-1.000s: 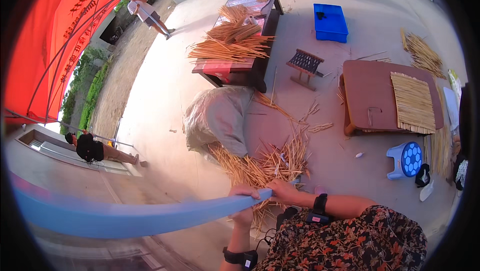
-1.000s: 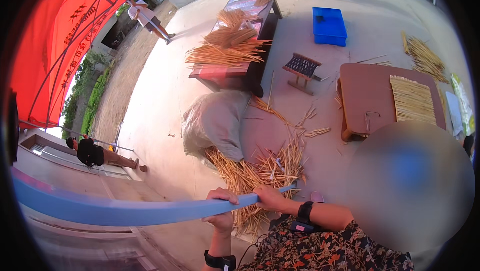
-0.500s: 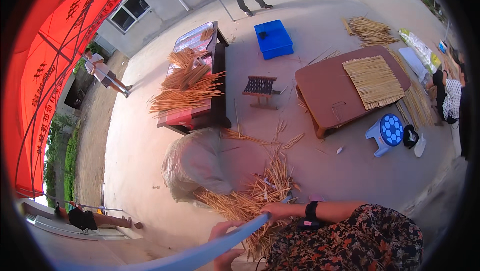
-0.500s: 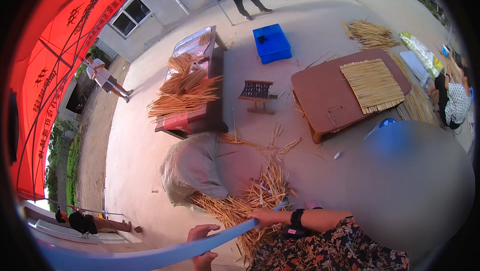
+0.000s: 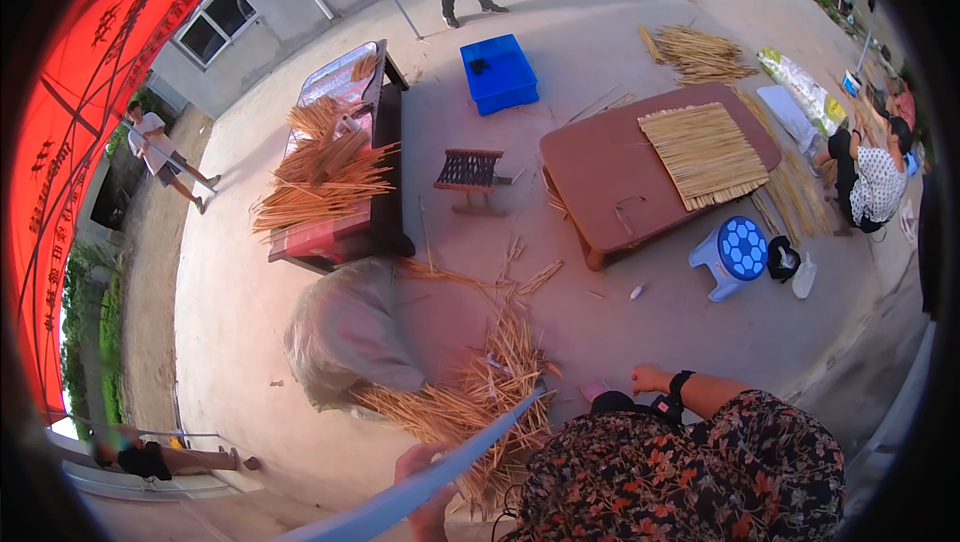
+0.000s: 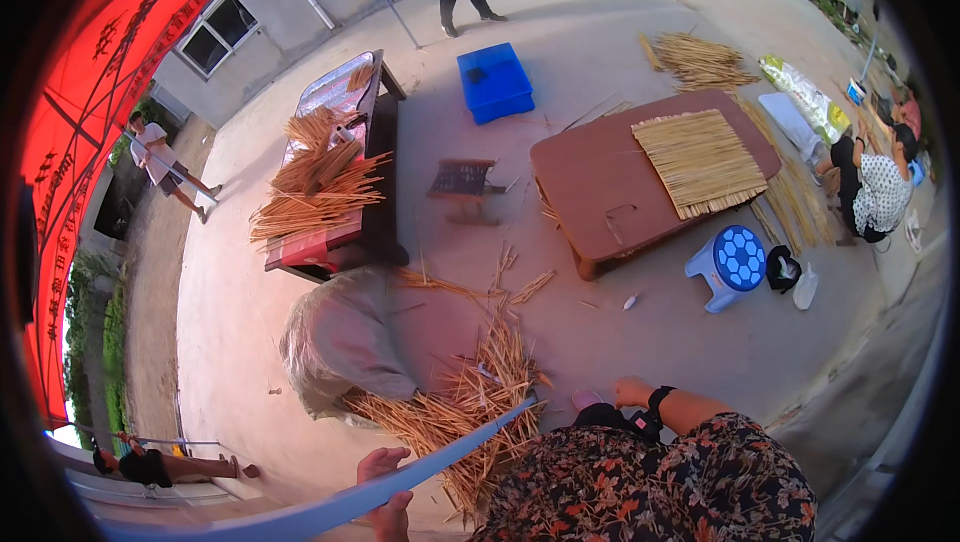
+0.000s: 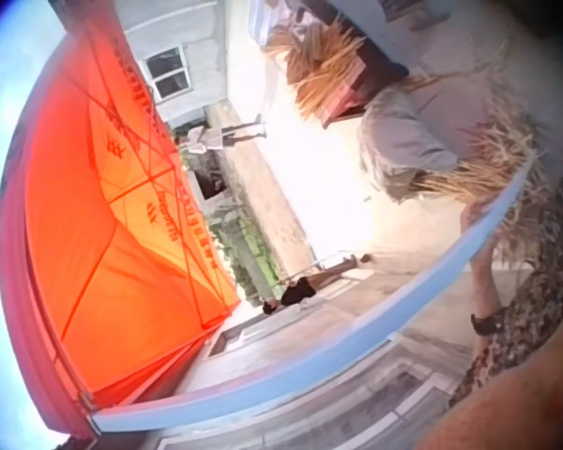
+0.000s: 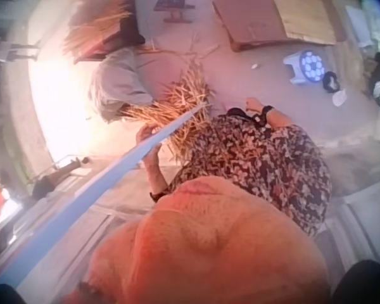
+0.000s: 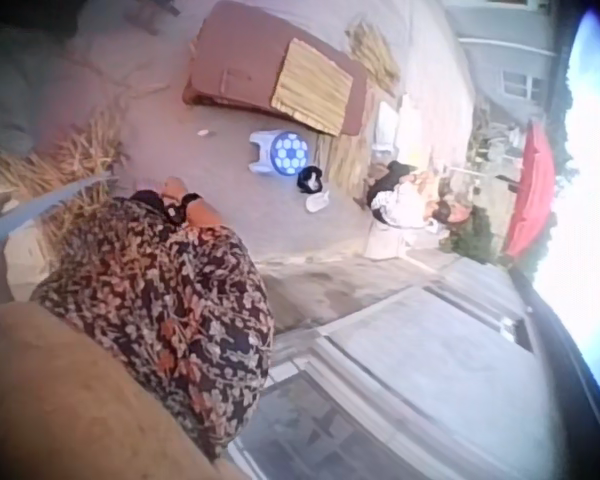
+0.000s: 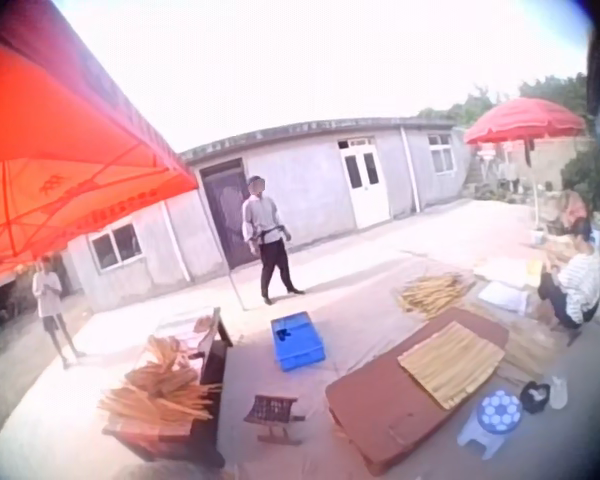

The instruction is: The person assembles a straw mat by aligning straw stalks on a table and threading a long white cord through them using a large needle, occasionally reaching into a bag for supplies.

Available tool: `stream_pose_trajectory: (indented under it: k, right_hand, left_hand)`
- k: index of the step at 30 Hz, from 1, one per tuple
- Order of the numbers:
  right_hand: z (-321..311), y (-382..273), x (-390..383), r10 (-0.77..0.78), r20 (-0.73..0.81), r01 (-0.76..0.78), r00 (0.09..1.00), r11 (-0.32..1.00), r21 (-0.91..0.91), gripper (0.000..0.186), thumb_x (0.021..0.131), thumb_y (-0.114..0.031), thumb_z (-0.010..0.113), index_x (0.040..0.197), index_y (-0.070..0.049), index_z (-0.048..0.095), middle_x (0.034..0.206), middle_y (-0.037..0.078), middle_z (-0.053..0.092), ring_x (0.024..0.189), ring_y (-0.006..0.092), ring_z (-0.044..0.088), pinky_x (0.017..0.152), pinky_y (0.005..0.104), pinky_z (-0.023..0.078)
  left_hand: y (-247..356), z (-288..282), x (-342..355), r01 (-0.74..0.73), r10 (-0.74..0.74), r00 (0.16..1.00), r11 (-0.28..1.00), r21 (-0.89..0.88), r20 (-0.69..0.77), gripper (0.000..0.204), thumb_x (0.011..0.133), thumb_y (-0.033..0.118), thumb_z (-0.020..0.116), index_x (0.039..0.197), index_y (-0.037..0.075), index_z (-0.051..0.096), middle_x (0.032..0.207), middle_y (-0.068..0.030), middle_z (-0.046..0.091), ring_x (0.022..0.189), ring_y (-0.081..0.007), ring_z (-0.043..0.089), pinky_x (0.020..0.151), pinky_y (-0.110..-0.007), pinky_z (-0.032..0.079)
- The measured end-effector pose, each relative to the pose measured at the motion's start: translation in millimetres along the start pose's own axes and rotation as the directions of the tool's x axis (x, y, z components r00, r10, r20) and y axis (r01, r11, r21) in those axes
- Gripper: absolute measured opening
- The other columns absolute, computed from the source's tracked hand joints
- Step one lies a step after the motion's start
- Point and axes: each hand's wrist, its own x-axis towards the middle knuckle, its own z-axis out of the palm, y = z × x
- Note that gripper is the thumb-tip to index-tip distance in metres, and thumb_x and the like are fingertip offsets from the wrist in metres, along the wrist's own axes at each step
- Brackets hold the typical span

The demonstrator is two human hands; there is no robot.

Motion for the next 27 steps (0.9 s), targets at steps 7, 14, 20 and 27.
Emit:
stream_pose_trajectory:
  k: [7, 14, 20, 27]
  right_hand:
    - [33.8, 71.3, -40.5, 0.091, 0.037, -0.095, 0.995, 0.990, 0.104, 0.035, 0.064, -0.038, 0.071, 0.073, -0.004, 0.070, 0.074, 0.019, 0.065, 0.074, 0.0364, 0.063, 0.071, 0.0445, 0.050]
    - [28.4, 73.3, -21.6, -0.084, -0.106, 0.111, 0.991, 0.956, 0.273, 0.024, 0.068, -0.027, 0.065, 0.078, -0.005, 0.069, 0.069, 0.016, 0.065, 0.063, 0.0309, 0.062, 0.064, 0.0416, 0.050]
    - [-10.8, 49.5, -51.0, 0.101, -0.070, -0.049, 0.992, 0.843, 0.535, 0.020, 0.070, -0.020, 0.067, 0.075, -0.001, 0.067, 0.063, 0.007, 0.064, 0.057, 0.0203, 0.060, 0.056, 0.0332, 0.048]
    - [69.9, 119.8, -29.3, 0.021, -0.064, 0.010, 0.998, 0.890, 0.456, 0.019, 0.073, -0.020, 0.066, 0.082, -0.004, 0.072, 0.069, 0.010, 0.066, 0.067, 0.0208, 0.063, 0.063, 0.0332, 0.050]
  left_hand:
    - [-21.4, -1.8, -7.3, -0.040, 0.047, 0.992, 0.997, 0.060, -0.118, 0.077, 0.063, 0.007, 0.075, 0.131, 0.003, 0.040, 0.121, -0.0161, 0.055, 0.115, -0.0267, 0.053, 0.097, -0.040, 0.043]
    - [-33.4, 9.5, -23.6, 0.045, 0.017, 0.944, 0.982, 0.181, -0.329, 0.083, 0.073, 0.012, 0.075, 0.141, 0.001, 0.027, 0.137, -0.0173, 0.042, 0.130, -0.0309, 0.039, 0.106, -0.042, 0.035]
    - [-68.9, 9.1, -41.9, 0.495, -0.434, 0.865, 0.818, 0.294, -0.252, 0.076, 0.079, 0.014, 0.072, 0.139, -0.006, 0.031, 0.137, -0.0232, 0.042, 0.124, -0.0317, 0.047, 0.100, -0.038, 0.042]
    - [-152.6, 5.9, -115.2, 0.485, -0.661, 0.736, 0.666, 0.567, 0.147, 0.049, 0.089, 0.030, 0.062, 0.128, 0.002, 0.051, 0.117, -0.0167, 0.063, 0.105, -0.0248, 0.062, 0.089, -0.034, 0.047]
